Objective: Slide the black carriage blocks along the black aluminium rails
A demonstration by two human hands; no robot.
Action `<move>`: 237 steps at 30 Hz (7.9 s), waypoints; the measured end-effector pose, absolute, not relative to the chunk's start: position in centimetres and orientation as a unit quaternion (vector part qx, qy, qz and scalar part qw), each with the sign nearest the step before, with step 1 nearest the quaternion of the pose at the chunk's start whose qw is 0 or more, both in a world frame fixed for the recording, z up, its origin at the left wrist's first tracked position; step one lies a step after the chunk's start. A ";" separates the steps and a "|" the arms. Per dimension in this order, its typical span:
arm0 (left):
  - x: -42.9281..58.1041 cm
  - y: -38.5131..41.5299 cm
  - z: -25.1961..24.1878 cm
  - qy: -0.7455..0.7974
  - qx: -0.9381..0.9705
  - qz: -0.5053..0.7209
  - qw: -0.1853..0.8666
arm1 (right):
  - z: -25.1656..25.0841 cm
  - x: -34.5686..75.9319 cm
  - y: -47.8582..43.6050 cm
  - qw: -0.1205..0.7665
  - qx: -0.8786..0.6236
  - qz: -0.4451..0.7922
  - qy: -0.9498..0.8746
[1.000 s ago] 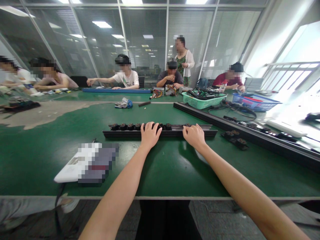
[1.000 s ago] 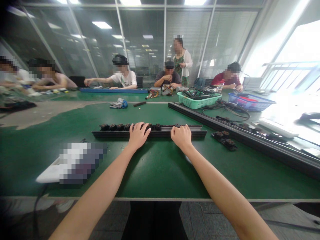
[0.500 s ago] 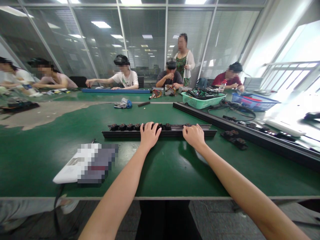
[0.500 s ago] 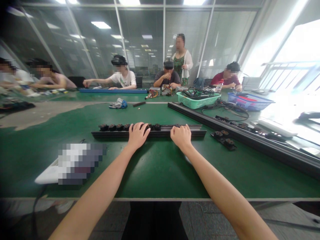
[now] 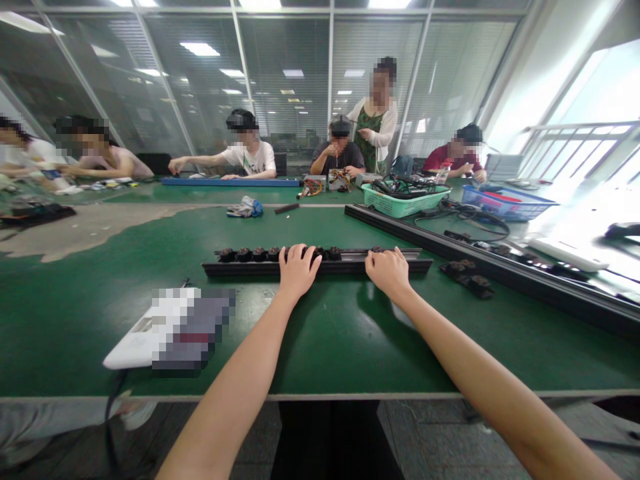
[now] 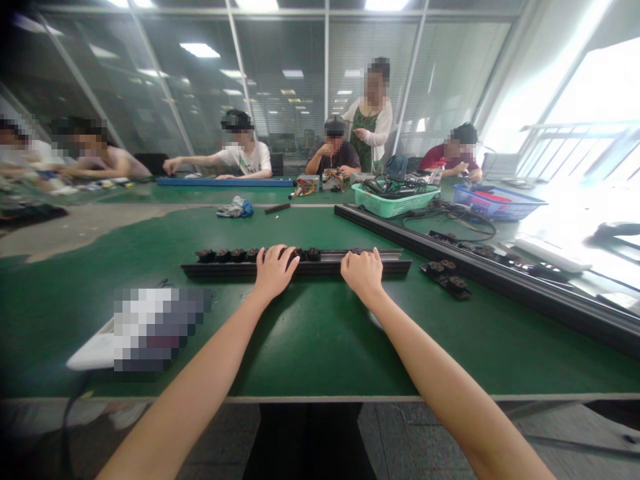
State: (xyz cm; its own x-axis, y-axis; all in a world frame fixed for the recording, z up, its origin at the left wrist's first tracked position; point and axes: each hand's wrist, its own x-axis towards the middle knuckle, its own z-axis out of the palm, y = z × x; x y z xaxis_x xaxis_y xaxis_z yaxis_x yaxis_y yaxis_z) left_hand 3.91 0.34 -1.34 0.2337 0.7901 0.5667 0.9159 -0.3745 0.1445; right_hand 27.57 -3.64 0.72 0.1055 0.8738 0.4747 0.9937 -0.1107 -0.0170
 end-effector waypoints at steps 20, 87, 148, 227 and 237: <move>4.0 0.6 -1.5 -0.548 -0.776 -0.291 0.112 | 0.7 27.8 -3.6 0.173 -0.725 -0.187 -0.640; 3.8 0.7 -1.6 -0.549 -0.777 -0.287 0.113 | 1.0 29.0 -3.6 0.140 -0.769 -0.128 -0.610; 3.8 0.8 -1.9 -0.545 -0.777 -0.294 0.115 | 1.3 28.8 -3.7 0.145 -0.790 -0.105 -0.587; 3.9 0.7 -1.7 -0.548 -0.776 -0.289 0.116 | 1.0 32.5 -2.2 0.150 -0.800 -0.095 -0.574; 3.8 0.7 -1.7 -0.547 -0.777 -0.289 0.112 | 1.0 32.5 -2.2 0.153 -0.802 -0.094 -0.570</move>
